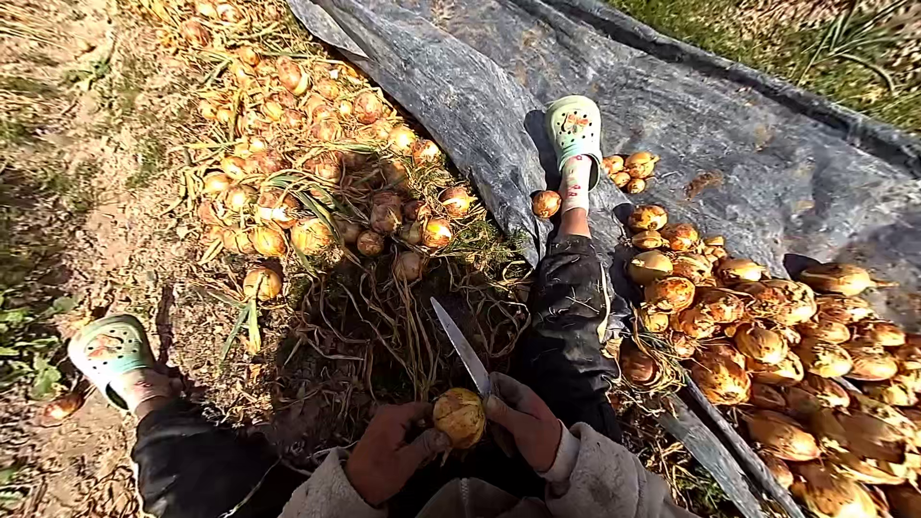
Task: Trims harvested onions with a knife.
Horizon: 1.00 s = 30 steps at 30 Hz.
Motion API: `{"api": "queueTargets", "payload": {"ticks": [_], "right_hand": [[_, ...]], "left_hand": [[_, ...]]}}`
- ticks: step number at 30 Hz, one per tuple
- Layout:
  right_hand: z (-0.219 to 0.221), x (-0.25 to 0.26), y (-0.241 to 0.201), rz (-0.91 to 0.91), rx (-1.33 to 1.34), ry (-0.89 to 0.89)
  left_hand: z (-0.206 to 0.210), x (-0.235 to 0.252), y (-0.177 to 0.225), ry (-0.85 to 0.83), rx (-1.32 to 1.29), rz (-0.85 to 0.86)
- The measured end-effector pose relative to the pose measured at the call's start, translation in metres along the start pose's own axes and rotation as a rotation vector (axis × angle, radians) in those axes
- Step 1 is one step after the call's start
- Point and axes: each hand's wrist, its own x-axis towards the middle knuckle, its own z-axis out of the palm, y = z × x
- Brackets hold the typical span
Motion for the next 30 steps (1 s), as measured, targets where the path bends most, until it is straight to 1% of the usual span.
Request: {"api": "queueTargets", "payload": {"ticks": [2,5,8,10,11,13,14,15,16,17,18,19,20,21,22,24,25,26,27,28,30], "right_hand": [[0.001,0.0,0.005,0.091,0.062,-0.01],[0.003,0.003,0.007,0.179,0.131,0.006],[0.0,0.009,0.001,0.2,0.184,0.03],[-0.001,0.012,-0.003,0.179,0.211,0.035],[-0.001,0.011,-0.004,0.162,0.23,0.025],[0.0,0.008,-0.004,0.157,0.225,0.051],[0.002,0.008,-0.011,0.187,0.175,0.117],[0.009,0.006,-0.029,0.285,0.063,0.207],[0.02,0.006,-0.06,0.488,-0.079,0.292],[0.029,0.011,-0.087,0.714,-0.125,0.33],[0.019,0.011,-0.056,0.536,-0.033,0.269],[0.006,0.016,-0.015,0.38,0.149,0.179],[-0.001,0.022,0.015,0.313,0.297,0.114],[-0.003,0.026,0.03,0.304,0.386,0.106],[-0.002,0.027,0.035,0.334,0.436,0.158],[0.002,0.027,0.038,0.474,0.406,0.29],[0.004,0.028,0.038,0.523,0.379,0.333],[0.004,0.029,0.036,0.534,0.356,0.358],[0.003,0.03,0.033,0.503,0.337,0.381],[0.001,0.031,0.028,0.431,0.316,0.415],[-0.011,0.035,0.016,0.183,0.259,0.504]], "left_hand": [[0.004,-0.002,-0.003,0.131,0.115,0.079],[0.011,-0.003,-0.002,0.299,0.394,0.232],[0.016,0.007,0.006,0.414,0.651,0.304],[0.012,0.021,0.008,0.512,0.774,0.3],[0.005,0.028,0.011,0.547,0.785,0.238],[-0.011,0.039,0.021,0.581,0.688,0.072],[-0.016,0.045,0.024,0.625,0.661,0.065],[-0.016,0.048,0.025,0.671,0.662,0.104],[-0.012,0.05,0.023,0.693,0.672,0.175],[-0.004,0.052,0.02,0.677,0.685,0.253],[0.006,0.053,0.016,0.626,0.707,0.305],[0.019,0.053,0.012,0.545,0.736,0.331],[0.032,0.05,0.01,0.439,0.756,0.325],[0.044,0.045,0.009,0.314,0.762,0.284],[0.053,0.039,0.009,0.165,0.758,0.192],[0.062,0.038,0.016,-0.178,0.716,-0.126],[0.061,0.045,0.018,-0.304,0.692,-0.255],[0.058,0.054,0.02,-0.383,0.678,-0.332],[0.056,0.064,0.021,-0.411,0.674,-0.341],[0.054,0.075,0.023,-0.408,0.676,-0.297],[0.049,0.104,0.031,-0.378,0.675,-0.115]]}}
